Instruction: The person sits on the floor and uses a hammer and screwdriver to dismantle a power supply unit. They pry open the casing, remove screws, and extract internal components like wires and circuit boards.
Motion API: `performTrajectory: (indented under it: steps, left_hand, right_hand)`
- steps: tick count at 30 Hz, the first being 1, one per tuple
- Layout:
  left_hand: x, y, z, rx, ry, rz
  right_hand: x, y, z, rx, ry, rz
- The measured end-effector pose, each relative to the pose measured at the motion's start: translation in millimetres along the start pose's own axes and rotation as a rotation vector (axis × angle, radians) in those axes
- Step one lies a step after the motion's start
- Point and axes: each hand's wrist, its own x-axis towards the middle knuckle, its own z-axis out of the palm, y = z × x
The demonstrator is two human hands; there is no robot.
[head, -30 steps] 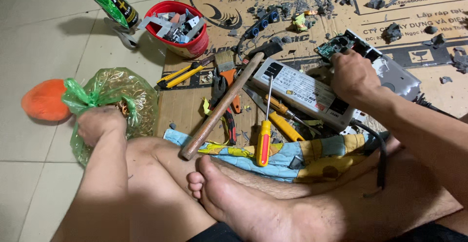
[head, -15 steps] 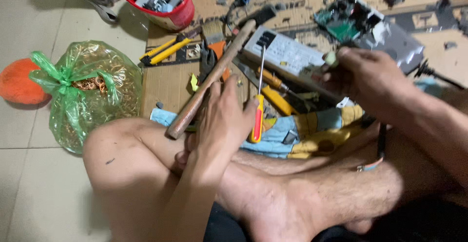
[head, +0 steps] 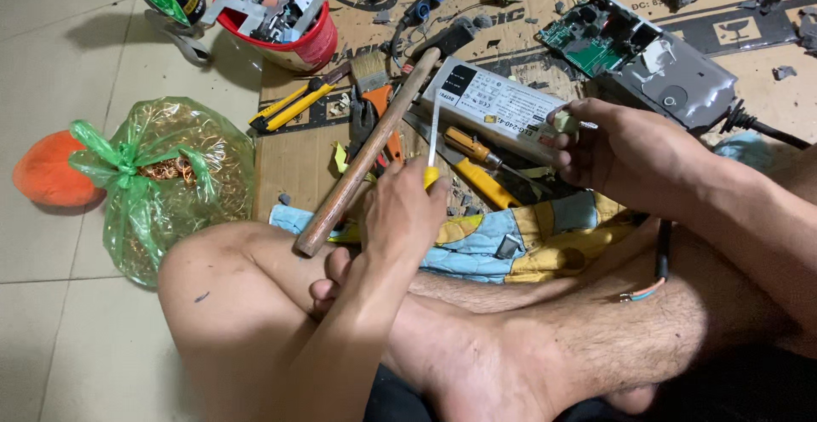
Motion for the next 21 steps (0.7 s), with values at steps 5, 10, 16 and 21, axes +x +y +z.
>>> performTrajectory:
  steps: [5, 10, 16, 21]
  left_hand:
    - [4, -4, 0, 0.006, 0.039, -0.106]
    - [17, -18, 0, 0.173, 0.050, -0.168]
    - [18, -14, 6, 0.244, 0.291, 0.032]
    - [1, 16, 9, -0.088, -0.078, 0.133]
  right_hand:
    - [-2, 0, -2, -0.062, 0.042, -0.005]
    - [14, 9, -15, -0.049, 0.010, -0.100]
    - [-10, 1, 4, -0.152, 0.045, -0.082]
    - [-2, 8, -1, -0.171, 0.030, -0.134]
